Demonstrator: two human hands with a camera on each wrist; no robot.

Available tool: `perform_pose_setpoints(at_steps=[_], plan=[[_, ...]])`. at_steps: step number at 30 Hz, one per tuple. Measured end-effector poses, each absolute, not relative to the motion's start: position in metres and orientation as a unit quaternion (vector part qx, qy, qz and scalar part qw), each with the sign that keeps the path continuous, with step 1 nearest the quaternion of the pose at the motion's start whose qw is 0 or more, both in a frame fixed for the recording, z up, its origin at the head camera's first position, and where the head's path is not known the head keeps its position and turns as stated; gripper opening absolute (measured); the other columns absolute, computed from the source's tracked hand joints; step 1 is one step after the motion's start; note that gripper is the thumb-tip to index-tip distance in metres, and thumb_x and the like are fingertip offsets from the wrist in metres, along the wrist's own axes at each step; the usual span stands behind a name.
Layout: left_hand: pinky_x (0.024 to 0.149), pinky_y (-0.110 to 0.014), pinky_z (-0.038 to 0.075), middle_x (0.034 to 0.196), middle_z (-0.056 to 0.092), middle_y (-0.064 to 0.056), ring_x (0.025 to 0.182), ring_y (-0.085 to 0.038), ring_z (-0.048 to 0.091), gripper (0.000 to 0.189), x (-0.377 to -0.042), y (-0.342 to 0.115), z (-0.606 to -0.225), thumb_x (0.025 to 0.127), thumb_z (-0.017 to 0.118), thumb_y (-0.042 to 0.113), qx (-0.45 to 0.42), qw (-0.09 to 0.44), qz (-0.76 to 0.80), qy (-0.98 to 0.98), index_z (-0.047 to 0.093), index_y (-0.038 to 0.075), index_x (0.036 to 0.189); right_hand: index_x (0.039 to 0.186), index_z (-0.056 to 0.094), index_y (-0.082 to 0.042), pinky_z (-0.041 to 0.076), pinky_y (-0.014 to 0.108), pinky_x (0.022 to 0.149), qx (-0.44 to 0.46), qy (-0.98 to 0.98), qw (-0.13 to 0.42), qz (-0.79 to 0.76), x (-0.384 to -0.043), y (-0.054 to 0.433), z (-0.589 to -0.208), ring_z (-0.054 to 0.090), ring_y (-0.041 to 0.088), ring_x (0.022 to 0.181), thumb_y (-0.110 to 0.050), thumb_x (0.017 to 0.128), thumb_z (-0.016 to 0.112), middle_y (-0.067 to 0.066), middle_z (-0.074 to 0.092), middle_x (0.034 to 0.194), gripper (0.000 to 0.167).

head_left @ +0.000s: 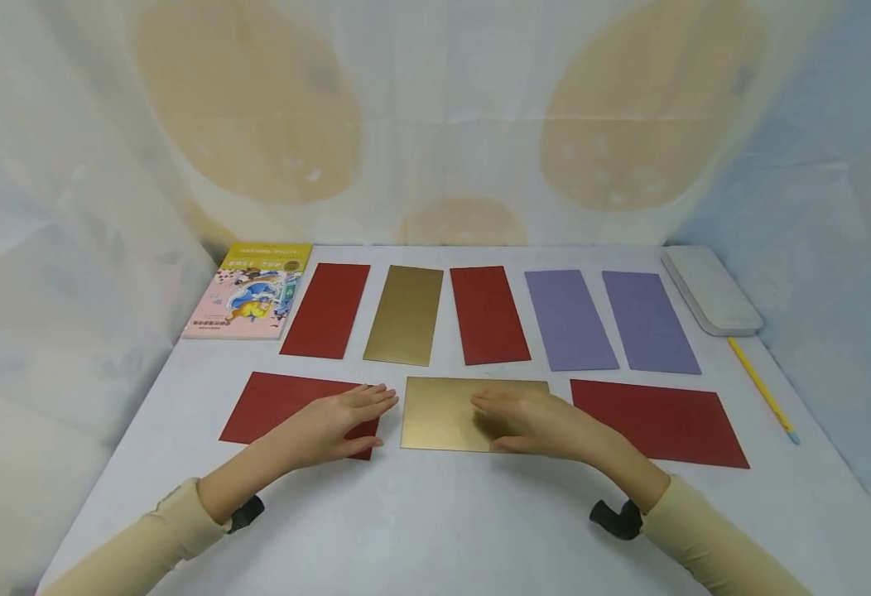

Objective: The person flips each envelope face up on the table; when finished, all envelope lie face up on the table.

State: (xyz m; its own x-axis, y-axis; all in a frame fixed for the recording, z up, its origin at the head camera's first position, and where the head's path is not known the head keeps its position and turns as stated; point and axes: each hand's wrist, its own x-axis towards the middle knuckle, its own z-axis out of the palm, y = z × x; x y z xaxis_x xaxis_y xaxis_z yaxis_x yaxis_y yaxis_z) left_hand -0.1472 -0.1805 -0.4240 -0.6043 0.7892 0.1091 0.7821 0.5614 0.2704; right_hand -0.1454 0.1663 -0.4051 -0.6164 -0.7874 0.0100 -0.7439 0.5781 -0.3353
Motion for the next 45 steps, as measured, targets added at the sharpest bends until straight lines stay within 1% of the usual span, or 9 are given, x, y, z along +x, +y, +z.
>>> perform_pose_setpoints(at_steps=[10, 13, 14, 17, 20, 29, 33, 37, 45], plan=[[0.099, -0.036, 0.044, 0.144, 0.048, -0.005, 0.132, -0.02, 0.044, 0.064, -0.148, -0.142, -0.436, 0.09, 0.069, 0.038, 0.509, 0.023, 0.158, 0.846, 0.049, 0.007, 0.142, 0.133, 0.057, -0.001, 0.052, 0.033, 0.088, -0.385, 0.897, 0.079, -0.203, -0.135, 0.221, -0.412, 0.058, 0.022, 0.118, -0.021, 0.08, 0.08, 0.009, 0.057, 0.135, 0.062], [0.099, -0.034, 0.044, 0.146, 0.045, -0.003, 0.135, -0.017, 0.041, 0.065, -0.15, -0.134, -0.437, 0.09, 0.067, 0.04, 0.508, 0.04, 0.169, 0.844, 0.047, 0.009, 0.144, 0.133, 0.056, 0.0, 0.055, 0.026, 0.075, -0.374, 0.898, 0.085, -0.215, -0.135, 0.231, -0.413, 0.063, 0.022, 0.107, -0.02, 0.078, 0.081, 0.012, 0.057, 0.134, 0.064], [0.099, -0.034, 0.044, 0.147, 0.044, -0.002, 0.135, -0.016, 0.04, 0.066, -0.15, -0.132, -0.438, 0.09, 0.067, 0.041, 0.507, 0.045, 0.172, 0.843, 0.046, 0.01, 0.144, 0.133, 0.056, 0.0, 0.055, 0.026, 0.074, -0.372, 0.899, 0.086, -0.216, -0.135, 0.233, -0.413, 0.063, 0.023, 0.107, -0.021, 0.078, 0.082, 0.012, 0.057, 0.134, 0.065], [0.1, -0.033, 0.043, 0.149, 0.042, -0.001, 0.136, -0.014, 0.038, 0.067, -0.152, -0.126, -0.439, 0.09, 0.066, 0.042, 0.508, 0.056, 0.178, 0.841, 0.044, 0.011, 0.145, 0.134, 0.055, 0.0, 0.055, 0.029, 0.077, -0.361, 0.9, 0.096, -0.223, -0.137, 0.239, -0.414, 0.062, 0.025, 0.11, -0.022, 0.077, 0.082, 0.013, 0.056, 0.134, 0.067], [0.102, -0.032, 0.041, 0.15, 0.04, 0.0, 0.137, -0.014, 0.036, 0.069, -0.153, -0.12, -0.44, 0.091, 0.065, 0.043, 0.509, 0.067, 0.177, 0.84, 0.042, 0.012, 0.147, 0.135, 0.055, 0.0, 0.05, 0.037, 0.089, -0.356, 0.905, 0.095, -0.214, -0.138, 0.244, -0.415, 0.054, 0.028, 0.122, -0.023, 0.077, 0.083, 0.012, 0.056, 0.135, 0.068], [0.103, -0.035, 0.041, 0.152, 0.037, -0.004, 0.139, -0.017, 0.033, 0.078, -0.159, -0.119, -0.443, 0.085, 0.072, 0.043, 0.47, 0.1, 0.142, 0.865, 0.04, 0.009, 0.148, 0.135, 0.054, 0.0, 0.049, 0.038, 0.091, -0.354, 0.905, 0.1, -0.211, -0.141, 0.247, -0.424, 0.051, 0.029, 0.125, -0.025, 0.076, 0.083, 0.013, 0.055, 0.136, 0.071], [0.102, -0.039, 0.041, 0.151, 0.038, -0.007, 0.138, -0.021, 0.035, 0.082, -0.162, -0.123, -0.444, 0.083, 0.073, 0.047, 0.441, 0.1, 0.127, 0.883, 0.041, 0.007, 0.147, 0.136, 0.053, 0.001, 0.05, 0.037, 0.09, -0.361, 0.911, 0.096, -0.177, -0.139, 0.244, -0.428, 0.051, 0.03, 0.125, -0.028, 0.076, 0.083, 0.014, 0.054, 0.137, 0.073], [0.101, -0.039, 0.042, 0.151, 0.039, -0.008, 0.138, -0.024, 0.036, 0.085, -0.163, -0.126, -0.446, 0.082, 0.071, 0.053, 0.418, 0.099, 0.113, 0.896, 0.041, 0.007, 0.147, 0.136, 0.053, 0.001, 0.049, 0.041, 0.091, -0.361, 0.917, 0.086, -0.145, -0.137, 0.241, -0.43, 0.052, 0.032, 0.124, -0.029, 0.077, 0.082, 0.015, 0.054, 0.136, 0.072], [0.098, -0.037, 0.046, 0.146, 0.044, -0.01, 0.134, -0.023, 0.042, 0.073, -0.164, -0.126, -0.447, 0.086, 0.069, 0.047, 0.432, 0.072, 0.08, 0.896, 0.048, 0.003, 0.141, 0.135, 0.054, 0.002, 0.047, 0.045, 0.093, -0.357, 0.92, 0.092, -0.13, -0.132, 0.237, -0.431, 0.05, 0.033, 0.125, -0.028, 0.081, 0.079, 0.015, 0.053, 0.138, 0.067]])
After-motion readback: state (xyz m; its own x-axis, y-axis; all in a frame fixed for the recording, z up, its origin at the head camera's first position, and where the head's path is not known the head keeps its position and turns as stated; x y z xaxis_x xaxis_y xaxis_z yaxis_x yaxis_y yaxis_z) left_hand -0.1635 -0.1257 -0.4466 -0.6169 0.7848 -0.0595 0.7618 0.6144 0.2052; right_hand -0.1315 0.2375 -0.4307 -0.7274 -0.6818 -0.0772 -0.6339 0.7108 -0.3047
